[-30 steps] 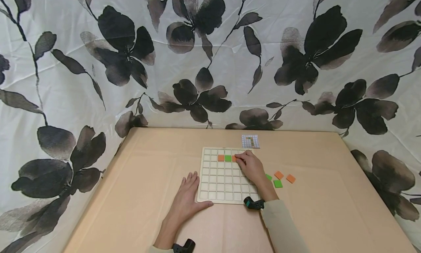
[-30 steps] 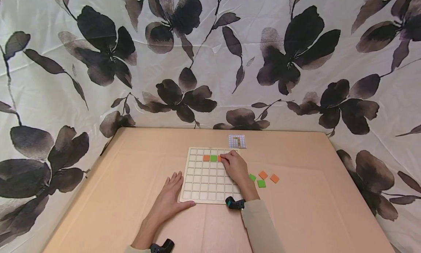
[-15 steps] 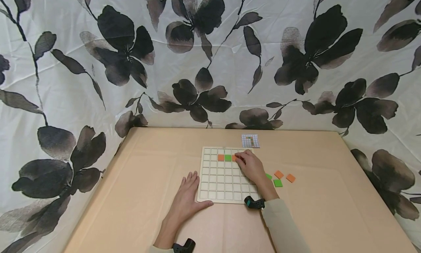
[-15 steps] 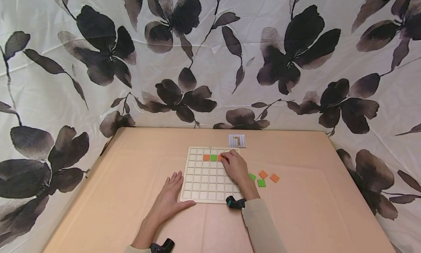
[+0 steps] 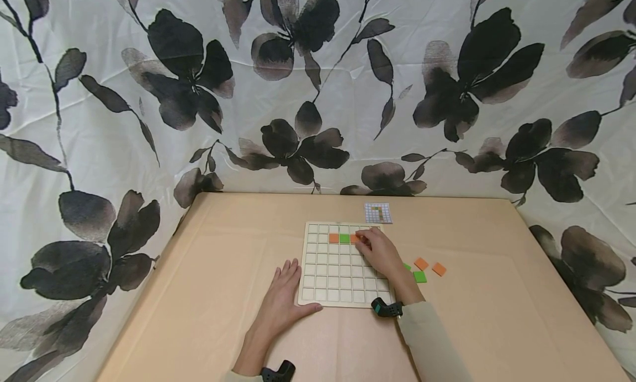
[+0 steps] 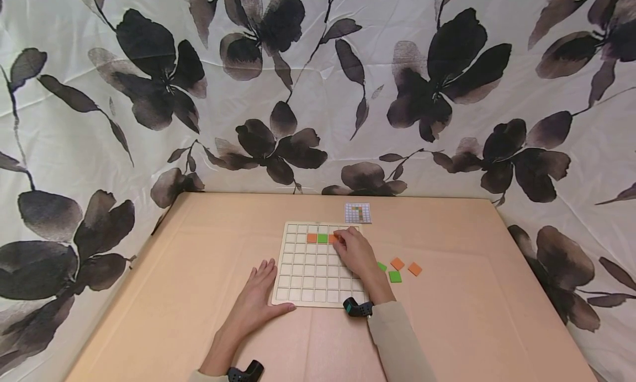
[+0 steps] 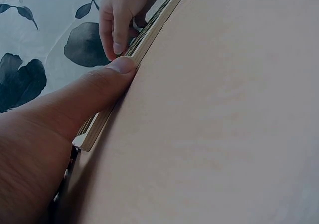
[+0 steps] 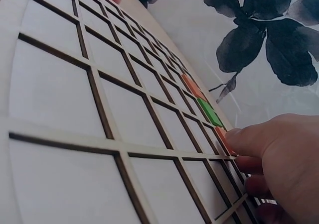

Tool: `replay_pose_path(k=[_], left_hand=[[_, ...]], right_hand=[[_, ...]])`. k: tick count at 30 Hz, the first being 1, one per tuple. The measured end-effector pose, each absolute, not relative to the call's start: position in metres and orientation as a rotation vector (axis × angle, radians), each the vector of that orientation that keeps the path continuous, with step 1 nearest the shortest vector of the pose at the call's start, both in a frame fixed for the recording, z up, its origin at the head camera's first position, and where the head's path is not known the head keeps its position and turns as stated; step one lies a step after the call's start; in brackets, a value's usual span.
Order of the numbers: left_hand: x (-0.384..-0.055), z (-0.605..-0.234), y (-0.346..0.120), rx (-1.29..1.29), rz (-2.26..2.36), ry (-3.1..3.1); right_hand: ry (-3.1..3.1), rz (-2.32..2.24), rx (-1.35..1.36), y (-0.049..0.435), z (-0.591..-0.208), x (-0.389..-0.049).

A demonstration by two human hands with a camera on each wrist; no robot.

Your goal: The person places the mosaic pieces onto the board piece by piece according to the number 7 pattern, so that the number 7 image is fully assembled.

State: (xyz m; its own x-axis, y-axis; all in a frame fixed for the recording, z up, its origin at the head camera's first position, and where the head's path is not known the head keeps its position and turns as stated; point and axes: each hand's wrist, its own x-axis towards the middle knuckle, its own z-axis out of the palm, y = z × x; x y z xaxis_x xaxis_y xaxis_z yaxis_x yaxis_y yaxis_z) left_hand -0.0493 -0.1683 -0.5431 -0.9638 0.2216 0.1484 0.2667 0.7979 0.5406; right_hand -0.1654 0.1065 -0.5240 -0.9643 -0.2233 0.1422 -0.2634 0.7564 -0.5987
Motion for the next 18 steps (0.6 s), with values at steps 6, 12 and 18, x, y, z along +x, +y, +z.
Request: replay_pose_path(k=[6,12,18], left_hand=[[-0.049,-0.544,-0.169,-0.398,-0.896,-2.906],[-0.049,-0.543,-0.169,-0.394,-0.896,-2.908],[-0.049,-0.542,-0.169,-0.398,-0.898,-2.904]], right_hand=[[-2.896,1.009,0.425,0.107,-0.521,-0.162],[-2.872,1.028,0.435,0.109,-0.519,-0.159],[-2.862,0.982,0.428,0.109,-0.516,-0.153]])
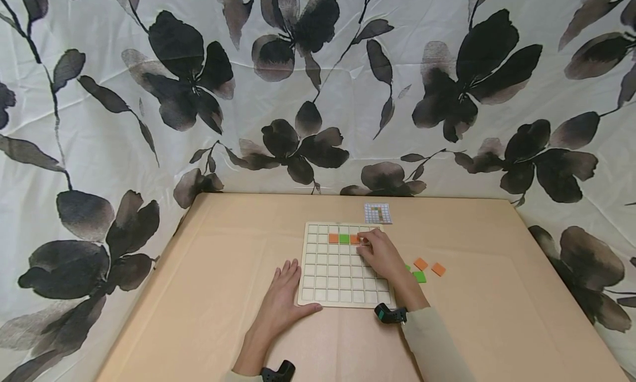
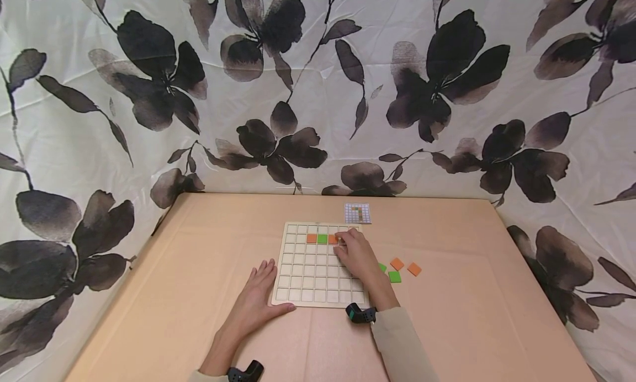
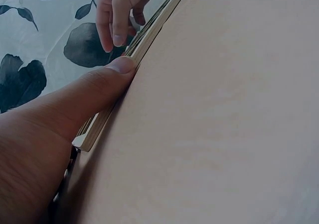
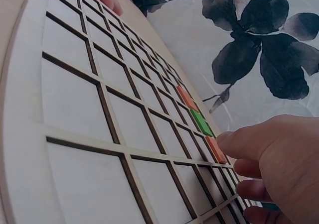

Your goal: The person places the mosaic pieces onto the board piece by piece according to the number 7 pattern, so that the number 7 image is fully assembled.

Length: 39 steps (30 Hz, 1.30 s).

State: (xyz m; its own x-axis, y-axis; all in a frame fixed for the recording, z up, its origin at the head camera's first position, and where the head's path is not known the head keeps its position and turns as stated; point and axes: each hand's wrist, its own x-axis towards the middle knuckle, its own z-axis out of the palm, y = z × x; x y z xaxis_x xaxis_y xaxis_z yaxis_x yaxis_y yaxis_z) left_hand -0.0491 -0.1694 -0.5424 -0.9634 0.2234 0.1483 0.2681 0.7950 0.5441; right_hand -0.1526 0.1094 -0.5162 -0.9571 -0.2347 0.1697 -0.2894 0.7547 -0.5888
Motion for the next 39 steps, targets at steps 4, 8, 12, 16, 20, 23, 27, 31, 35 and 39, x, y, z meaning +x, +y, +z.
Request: replay_pose_path(k=[4,8,12,16,20,23,27,31,35,39], left_hand=[[-0.051,-0.544,-0.167,-0.394,-0.896,-2.899],[-0.053,-0.545,-0.165,-0.384,-0.901,-2.894],[-0.054,-0.546,-0.163,-0.371,-0.901,-2.890],[-0.056,-0.547,-0.161,-0.365,-0.883,-2.877],[-0.058,-0.548,-0.159,-0.359,-0.877,-2.873],[-0.059,-0.547,-0.157,-0.348,-0.886,-2.885],[-0.061,-0.547,-0.154,-0.341,-0.893,-2.887],[-0.063,-0.548,-0.152,-0.335,-0.892,-2.886],[-0.065,-0.548,-0.150,-0.326,-0.888,-2.882],[-0.067,-0.549,-0.148,-0.324,-0.886,-2.882]], right_hand=[[-2.871,0.980,0.416,0.112,-0.514,-0.152],[-2.874,0.973,0.409,0.115,-0.512,-0.150],[-2.872,0.974,0.410,0.119,-0.509,-0.148],[-2.875,0.972,0.404,0.123,-0.508,-0.148],[-2.894,0.964,0.387,0.127,-0.507,-0.148],[-2.901,0.973,0.378,0.130,-0.506,-0.148],[-2.902,0.985,0.369,0.134,-0.506,-0.148],[-2.904,0.987,0.365,0.139,-0.506,-0.148],[-2.890,0.967,0.400,0.145,-0.507,-0.149],[-2.867,0.969,0.417,0.152,-0.508,-0.148]])
